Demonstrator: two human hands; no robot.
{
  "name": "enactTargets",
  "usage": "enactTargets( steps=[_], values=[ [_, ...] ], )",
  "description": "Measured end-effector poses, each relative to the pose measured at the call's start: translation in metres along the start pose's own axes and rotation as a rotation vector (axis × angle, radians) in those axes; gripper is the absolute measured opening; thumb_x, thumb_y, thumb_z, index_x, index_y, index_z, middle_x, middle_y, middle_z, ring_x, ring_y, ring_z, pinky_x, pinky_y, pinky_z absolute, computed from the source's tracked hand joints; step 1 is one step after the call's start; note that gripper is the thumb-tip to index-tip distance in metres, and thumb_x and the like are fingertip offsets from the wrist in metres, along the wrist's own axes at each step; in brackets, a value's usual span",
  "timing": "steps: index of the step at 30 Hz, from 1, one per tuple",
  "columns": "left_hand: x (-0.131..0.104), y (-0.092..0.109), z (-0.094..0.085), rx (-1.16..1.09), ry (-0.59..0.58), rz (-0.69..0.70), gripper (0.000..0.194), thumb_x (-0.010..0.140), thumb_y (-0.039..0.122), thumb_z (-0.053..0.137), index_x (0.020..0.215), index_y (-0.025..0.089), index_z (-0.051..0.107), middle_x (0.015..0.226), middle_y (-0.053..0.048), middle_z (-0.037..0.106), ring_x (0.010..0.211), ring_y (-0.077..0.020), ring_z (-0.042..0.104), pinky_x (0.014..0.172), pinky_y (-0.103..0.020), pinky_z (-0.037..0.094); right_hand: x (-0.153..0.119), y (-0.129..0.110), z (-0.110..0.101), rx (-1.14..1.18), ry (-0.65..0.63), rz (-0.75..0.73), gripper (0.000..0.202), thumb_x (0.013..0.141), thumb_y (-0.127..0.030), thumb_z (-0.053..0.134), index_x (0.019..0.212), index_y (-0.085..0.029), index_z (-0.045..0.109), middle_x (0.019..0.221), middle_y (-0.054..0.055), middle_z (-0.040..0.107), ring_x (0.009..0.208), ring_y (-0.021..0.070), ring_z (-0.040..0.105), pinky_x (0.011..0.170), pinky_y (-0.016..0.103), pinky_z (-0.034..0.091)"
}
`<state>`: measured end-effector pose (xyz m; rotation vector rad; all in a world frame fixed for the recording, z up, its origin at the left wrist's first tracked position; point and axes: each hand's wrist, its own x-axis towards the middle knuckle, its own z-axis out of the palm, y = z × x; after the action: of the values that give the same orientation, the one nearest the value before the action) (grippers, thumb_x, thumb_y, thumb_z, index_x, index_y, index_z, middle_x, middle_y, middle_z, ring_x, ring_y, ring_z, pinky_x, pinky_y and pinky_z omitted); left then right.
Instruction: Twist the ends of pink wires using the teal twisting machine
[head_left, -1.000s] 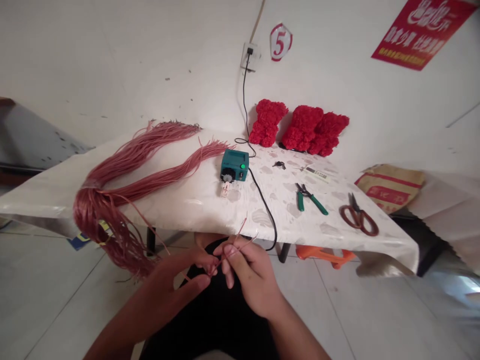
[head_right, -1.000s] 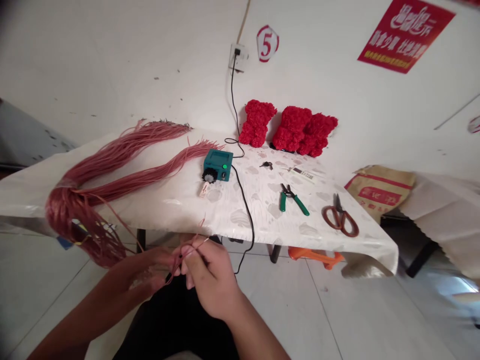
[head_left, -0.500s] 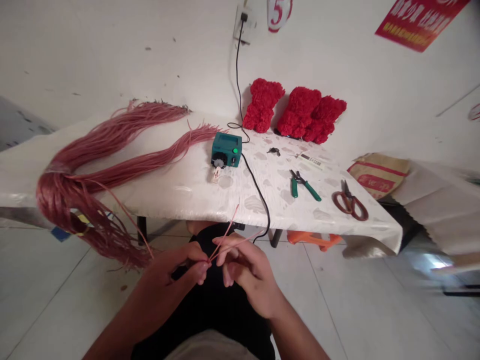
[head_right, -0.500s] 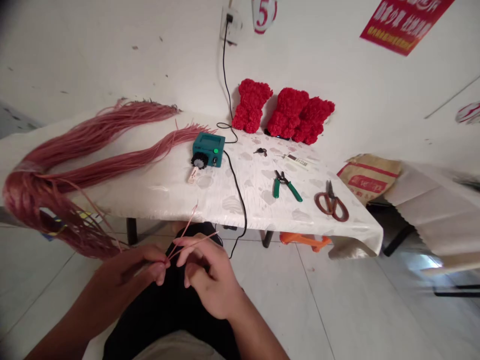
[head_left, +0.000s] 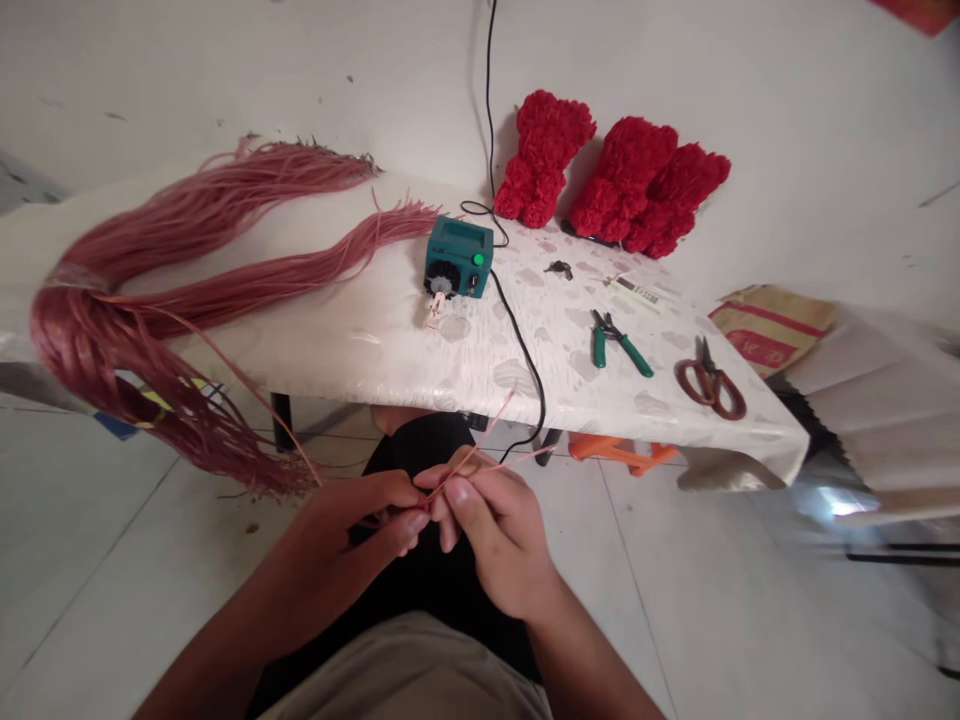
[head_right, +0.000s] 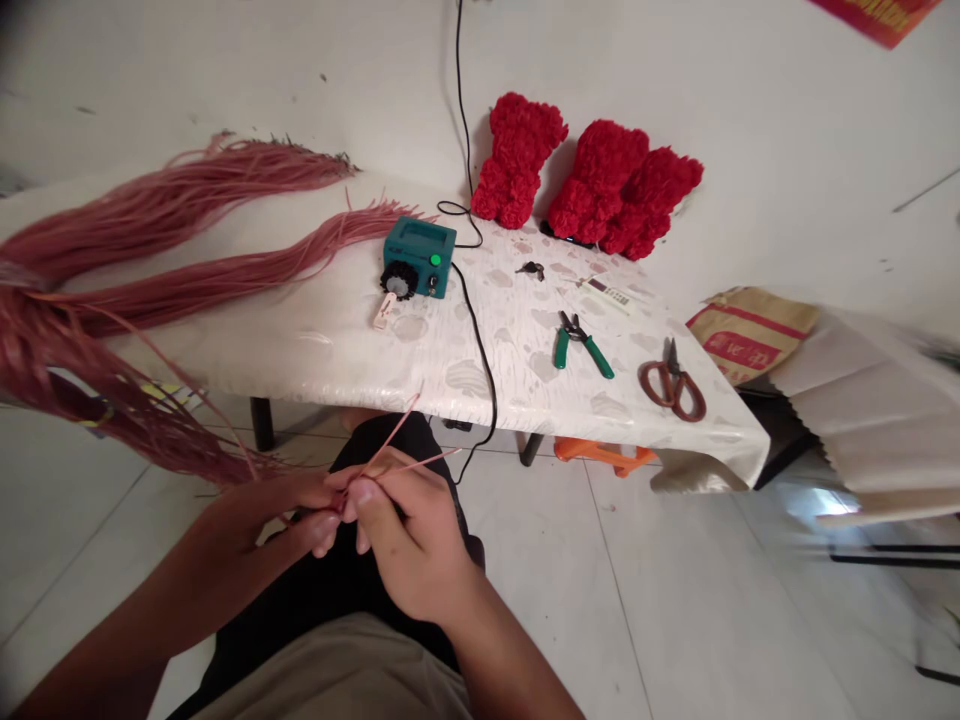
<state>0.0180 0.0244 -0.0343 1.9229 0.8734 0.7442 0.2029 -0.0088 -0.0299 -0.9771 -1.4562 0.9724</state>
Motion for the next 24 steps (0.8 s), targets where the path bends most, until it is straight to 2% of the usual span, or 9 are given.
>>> enactTargets(
  steps=[3,6,13,17,21,24],
  values=[
    [-0.001,-0.001,0.0,0.041,0.001,0.0,0.025,0.096,0.026,0.053,0.075,0.024,0.066,0.065,0.007,0.064,0.06,-0.0091,0.058,0.057,-0.018,0.044,0.0,0.0,-0.001,0.061,0.057,0.031,0.026,0.104,-0.027,0.05,0.09,-0.019,0.07,0.066,-0.003,0.057,0.058,0.0084,0.056,0.061,0.023,0.048],
    [-0.004,-0.003,-0.002,0.054,-0.026,-0.016,0.025,0.096,0.029,0.053,0.075,0.025,0.066,0.059,0.008,0.06,0.054,-0.0083,0.057,0.054,-0.017,0.042,0.001,-0.003,-0.004,0.092,0.127,0.045,0.026,0.105,-0.032,0.049,0.101,-0.019,0.072,0.063,-0.005,0.055,0.051,0.0071,0.052,0.056,0.022,0.046],
    [-0.01,-0.01,-0.007,0.023,-0.125,-0.113,0.025,0.096,0.036,0.051,0.083,0.027,0.071,0.062,0.006,0.064,0.053,-0.0099,0.061,0.052,-0.018,0.047,0.0,-0.007,-0.011,0.053,0.188,0.021,0.03,0.106,-0.034,0.047,0.098,-0.02,0.072,0.056,-0.005,0.055,0.053,0.0089,0.052,0.061,0.025,0.048],
    [-0.012,-0.017,-0.006,0.001,-0.066,-0.131,0.018,0.094,0.039,0.056,0.097,0.032,0.072,0.065,0.006,0.067,0.051,-0.0108,0.062,0.051,-0.018,0.051,-0.001,-0.007,-0.01,0.074,0.19,0.028,0.029,0.105,-0.035,0.048,0.097,-0.021,0.072,0.059,-0.004,0.055,0.052,0.008,0.052,0.057,0.023,0.046],
    [-0.015,-0.024,-0.005,-0.048,-0.041,-0.131,0.017,0.094,0.039,0.057,0.098,0.033,0.072,0.063,0.006,0.066,0.047,-0.01,0.06,0.048,-0.016,0.05,-0.001,-0.007,-0.01,0.076,0.196,0.031,0.028,0.105,-0.034,0.05,0.096,-0.021,0.073,0.06,-0.004,0.055,0.051,0.0074,0.051,0.055,0.022,0.045],
    [-0.014,-0.025,-0.023,-0.011,-0.009,-0.085,0.017,0.093,0.038,0.058,0.097,0.033,0.074,0.064,0.006,0.067,0.045,-0.0086,0.058,0.044,-0.014,0.047,0.0,-0.004,-0.013,0.079,0.154,0.044,0.022,0.102,-0.033,0.054,0.097,-0.022,0.072,0.07,-0.003,0.06,0.052,0.0068,0.053,0.054,0.022,0.046]
  ],
)
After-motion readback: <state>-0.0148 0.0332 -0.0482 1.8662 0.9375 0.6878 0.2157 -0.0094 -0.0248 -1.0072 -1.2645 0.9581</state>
